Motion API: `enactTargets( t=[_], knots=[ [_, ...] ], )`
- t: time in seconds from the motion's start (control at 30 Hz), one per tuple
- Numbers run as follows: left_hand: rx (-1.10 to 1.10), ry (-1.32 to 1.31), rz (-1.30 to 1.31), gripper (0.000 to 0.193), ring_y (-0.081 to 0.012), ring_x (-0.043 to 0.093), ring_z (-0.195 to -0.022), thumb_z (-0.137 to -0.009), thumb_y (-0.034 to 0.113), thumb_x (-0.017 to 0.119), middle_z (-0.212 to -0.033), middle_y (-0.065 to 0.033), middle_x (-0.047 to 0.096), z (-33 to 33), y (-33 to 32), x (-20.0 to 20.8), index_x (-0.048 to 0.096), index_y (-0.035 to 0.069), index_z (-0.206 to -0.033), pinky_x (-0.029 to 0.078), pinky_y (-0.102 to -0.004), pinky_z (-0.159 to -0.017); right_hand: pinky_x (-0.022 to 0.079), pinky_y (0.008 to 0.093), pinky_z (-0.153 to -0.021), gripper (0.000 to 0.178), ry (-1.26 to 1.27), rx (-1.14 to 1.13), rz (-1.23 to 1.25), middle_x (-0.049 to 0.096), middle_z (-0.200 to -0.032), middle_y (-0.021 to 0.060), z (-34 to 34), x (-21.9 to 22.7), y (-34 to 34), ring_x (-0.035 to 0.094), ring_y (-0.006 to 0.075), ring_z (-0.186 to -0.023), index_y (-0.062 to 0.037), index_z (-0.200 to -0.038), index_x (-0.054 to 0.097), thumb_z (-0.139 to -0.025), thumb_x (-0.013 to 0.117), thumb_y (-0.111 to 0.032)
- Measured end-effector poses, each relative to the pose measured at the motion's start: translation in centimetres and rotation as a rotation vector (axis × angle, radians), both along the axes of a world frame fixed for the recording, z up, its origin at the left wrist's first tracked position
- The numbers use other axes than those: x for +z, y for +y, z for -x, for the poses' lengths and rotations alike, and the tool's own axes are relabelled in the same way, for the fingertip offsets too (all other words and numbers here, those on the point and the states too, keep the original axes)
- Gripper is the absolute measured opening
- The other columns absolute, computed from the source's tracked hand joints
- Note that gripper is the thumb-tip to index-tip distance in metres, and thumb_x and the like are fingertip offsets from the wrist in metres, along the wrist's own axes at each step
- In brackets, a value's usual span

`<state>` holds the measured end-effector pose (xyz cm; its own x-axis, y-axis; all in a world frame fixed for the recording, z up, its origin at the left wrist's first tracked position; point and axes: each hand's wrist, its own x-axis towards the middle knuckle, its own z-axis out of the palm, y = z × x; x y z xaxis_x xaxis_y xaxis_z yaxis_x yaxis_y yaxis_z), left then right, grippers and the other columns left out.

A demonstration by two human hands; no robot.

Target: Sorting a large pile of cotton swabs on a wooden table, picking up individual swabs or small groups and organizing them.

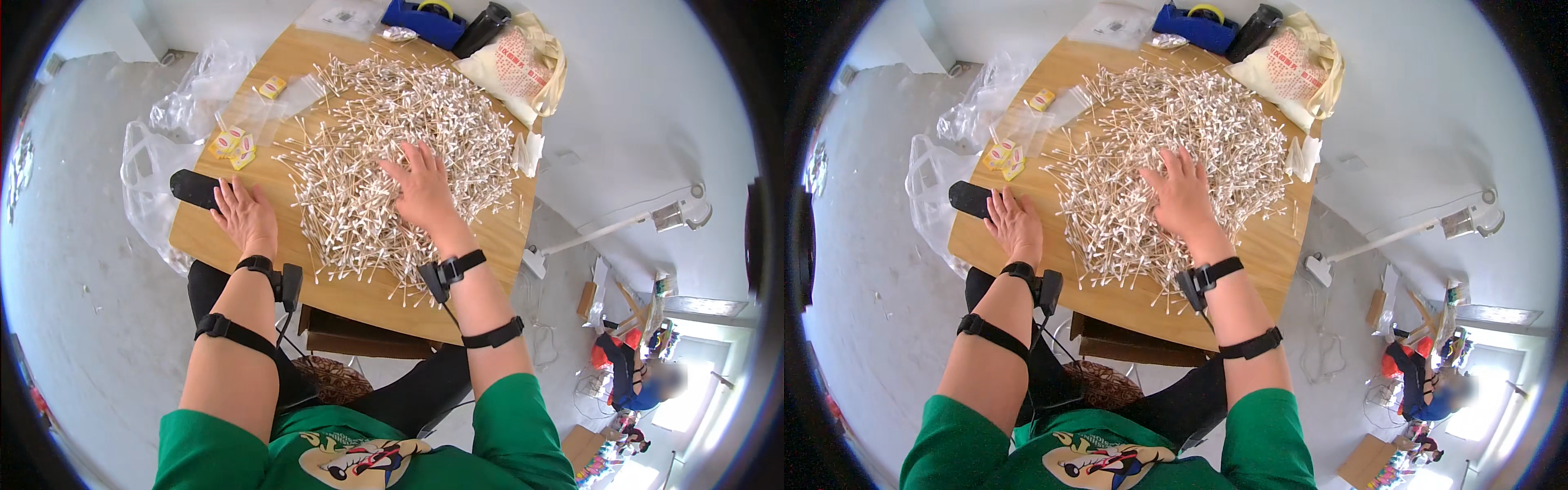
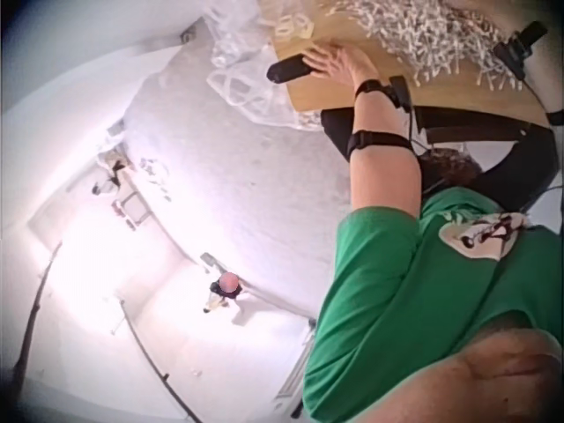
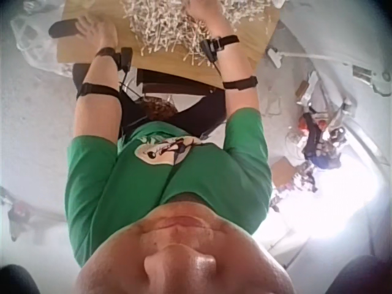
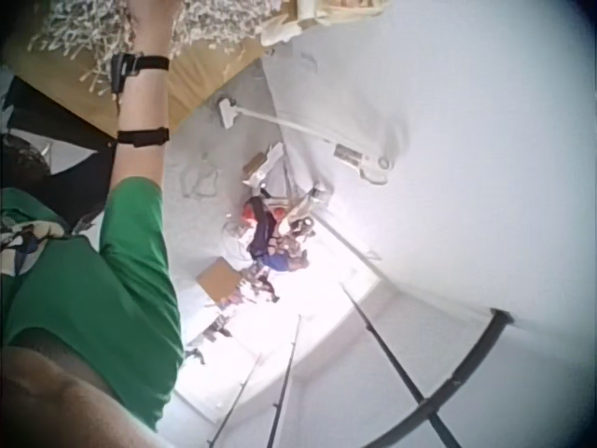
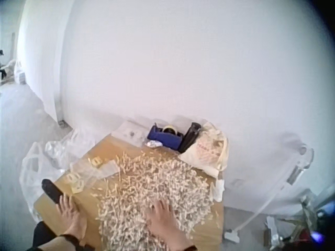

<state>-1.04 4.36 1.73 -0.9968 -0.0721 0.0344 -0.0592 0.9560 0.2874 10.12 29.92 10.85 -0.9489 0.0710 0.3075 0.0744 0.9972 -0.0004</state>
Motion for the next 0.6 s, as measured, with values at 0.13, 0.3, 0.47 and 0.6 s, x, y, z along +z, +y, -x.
enactTargets(
  t=[0.13,0.3,0.47,0.6],
  knots=[
    [0.016,0.007,0.062,0.051,-0.0243,0.019,-0.142,-0.096,0.039,0.038,-0.151,-0.0093,0.029,0.4,-0.3,-0.2,0.039,0.012,-0.139,0.01,-0.0466,-0.115,0.048,0.0409,-0.088,0.03,-0.139,0.005,0.22,0.059,-0.111,0.008,1.7,0.1,3.3,0.054,0.0277,-0.109,-0.0112,-0.103,0.064,-0.075,0.059,0.0],
    [0.026,-0.013,0.045,0.051,-0.0241,0.019,-0.142,-0.096,0.039,0.038,-0.151,-0.0085,0.028,0.3,0.2,-0.1,0.039,0.012,-0.139,0.009,-0.0461,-0.115,0.051,0.0338,-0.075,0.031,0.0,-0.309,0.693,0.065,-0.099,0.0113,1.8,2.1,6.5,0.064,0.0236,-0.082,-0.0058,-0.108,0.062,-0.078,0.066,-0.009],
    [0.035,-0.023,0.083,0.052,-0.0228,0.018,-0.142,-0.096,0.04,0.037,-0.152,-0.0071,0.027,0.5,0.1,-0.1,0.038,0.013,-0.14,0.009,-0.0453,-0.115,0.049,0.0307,-0.067,0.036,0.092,-0.409,0.873,0.066,-0.087,0.0119,-0.1,2.1,10.2,0.062,0.017,-0.073,-0.0007,-0.11,0.058,-0.079,0.065,-0.017],
    [0.039,-0.023,0.101,0.051,-0.0223,0.017,-0.143,-0.096,0.041,0.036,-0.152,-0.0066,0.027,0.4,0.0,-0.2,0.038,0.014,-0.14,0.009,-0.045,-0.115,0.043,0.0241,-0.07,0.036,0.142,-0.504,1.025,0.06,-0.09,0.0006,-2.1,1.8,10.4,0.052,0.0083,-0.076,-0.0016,-0.116,0.056,-0.08,0.059,-0.006]
  ],
)
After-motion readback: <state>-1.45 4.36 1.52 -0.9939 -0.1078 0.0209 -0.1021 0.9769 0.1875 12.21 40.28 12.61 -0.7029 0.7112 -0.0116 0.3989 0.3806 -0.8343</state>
